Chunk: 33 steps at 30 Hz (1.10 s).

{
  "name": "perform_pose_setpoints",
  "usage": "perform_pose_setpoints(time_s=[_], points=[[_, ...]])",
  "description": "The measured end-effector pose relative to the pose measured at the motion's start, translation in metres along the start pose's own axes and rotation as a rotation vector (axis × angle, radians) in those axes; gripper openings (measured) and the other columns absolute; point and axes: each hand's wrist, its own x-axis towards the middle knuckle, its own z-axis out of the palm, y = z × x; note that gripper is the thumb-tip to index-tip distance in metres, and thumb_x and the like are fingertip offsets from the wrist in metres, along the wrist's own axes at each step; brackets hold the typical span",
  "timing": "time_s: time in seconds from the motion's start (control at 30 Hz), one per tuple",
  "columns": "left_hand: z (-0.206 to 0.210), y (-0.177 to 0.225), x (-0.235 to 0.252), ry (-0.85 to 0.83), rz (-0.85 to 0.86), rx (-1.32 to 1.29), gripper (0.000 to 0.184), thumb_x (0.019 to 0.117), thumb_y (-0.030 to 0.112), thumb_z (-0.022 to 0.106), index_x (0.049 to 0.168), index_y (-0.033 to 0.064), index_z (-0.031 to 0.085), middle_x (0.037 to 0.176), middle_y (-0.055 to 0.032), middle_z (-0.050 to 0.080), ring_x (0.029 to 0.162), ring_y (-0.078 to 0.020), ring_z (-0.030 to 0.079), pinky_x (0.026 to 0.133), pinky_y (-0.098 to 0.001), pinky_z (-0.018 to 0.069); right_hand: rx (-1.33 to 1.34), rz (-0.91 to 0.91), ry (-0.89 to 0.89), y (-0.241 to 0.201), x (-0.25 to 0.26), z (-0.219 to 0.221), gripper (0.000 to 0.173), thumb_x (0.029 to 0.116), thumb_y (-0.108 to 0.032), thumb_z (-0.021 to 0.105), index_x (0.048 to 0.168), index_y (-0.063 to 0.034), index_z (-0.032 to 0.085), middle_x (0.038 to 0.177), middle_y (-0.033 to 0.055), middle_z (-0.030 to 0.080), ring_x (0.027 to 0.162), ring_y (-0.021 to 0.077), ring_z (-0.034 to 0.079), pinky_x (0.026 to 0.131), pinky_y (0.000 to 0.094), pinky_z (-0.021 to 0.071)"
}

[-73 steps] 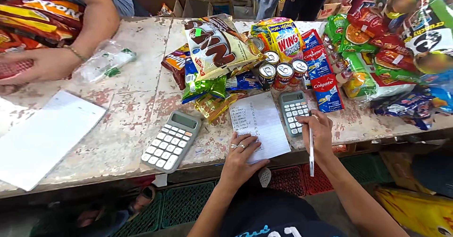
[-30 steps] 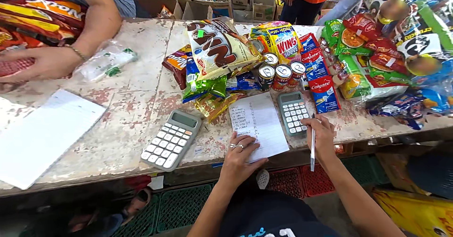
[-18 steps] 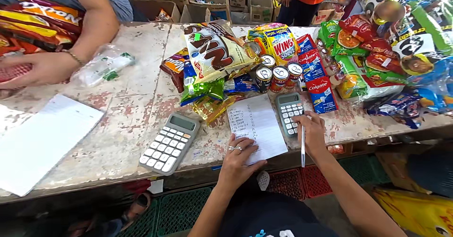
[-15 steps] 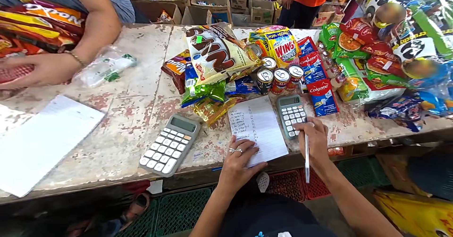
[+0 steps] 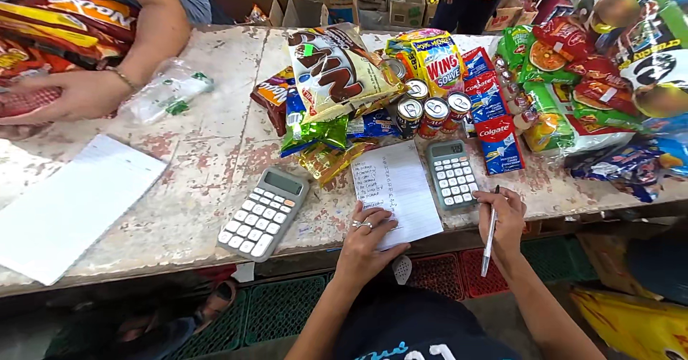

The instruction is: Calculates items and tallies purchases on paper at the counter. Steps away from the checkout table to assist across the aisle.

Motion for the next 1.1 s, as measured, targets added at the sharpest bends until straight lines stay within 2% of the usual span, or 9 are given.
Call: perform_pose_setpoints(time_s=[0.37, 0.63, 0.93, 1.1], points=[[0.000, 0.002, 0.001, 0.009, 0.001, 0.000, 0.044, 0.0831, 0.048, 0.081, 0.109, 0.0130, 0.077, 0.123, -0.0083, 0.072, 0.126, -0.0302, 0.062, 0.117, -0.0578, 0.0360, 0.104, 0.032, 0.029, 0.001, 0.004, -0.008, 0.022, 0.0929, -0.008, 0.056, 0.102, -0.0171, 0.074, 0.107, -0.0065, 0.073, 0.111, 0.0155, 0.062, 0.100, 0.0440, 0.0431], [0.003, 0.001, 0.004, -0.011, -0.033, 0.030, 0.045, 0.0821, 0.050, 0.081, 0.109, 0.0143, 0.078, 0.122, -0.0067, 0.073, 0.123, -0.0295, 0.064, 0.116, -0.0566, 0.0381, 0.148, 0.019, -0.004, 0.007, -0.005, -0.007, 0.022, 0.0946, -0.007, 0.056, 0.105, -0.0152, 0.074, 0.113, -0.0018, 0.072, 0.114, 0.0177, 0.062, 0.101, 0.0420, 0.0459], [0.006, -0.002, 0.002, -0.007, -0.034, 0.036, 0.045, 0.0820, 0.051, 0.081, 0.108, 0.0144, 0.079, 0.120, -0.0065, 0.073, 0.121, -0.0295, 0.065, 0.114, -0.0565, 0.0397, 0.156, 0.040, -0.008, 0.002, -0.009, -0.007, 0.022, 0.0947, -0.006, 0.057, 0.104, -0.0135, 0.075, 0.112, 0.0009, 0.073, 0.115, 0.0198, 0.063, 0.101, 0.0413, 0.0470], [0.007, -0.003, 0.001, 0.033, 0.008, 0.026, 0.039, 0.0832, 0.048, 0.081, 0.103, 0.0145, 0.079, 0.114, -0.0050, 0.075, 0.117, -0.0276, 0.067, 0.113, -0.0567, 0.0408, 0.166, 0.014, -0.002, -0.004, -0.009, -0.005, 0.023, 0.0941, -0.005, 0.056, 0.103, -0.0128, 0.075, 0.111, 0.0004, 0.073, 0.113, 0.0191, 0.063, 0.101, 0.0417, 0.0461]])
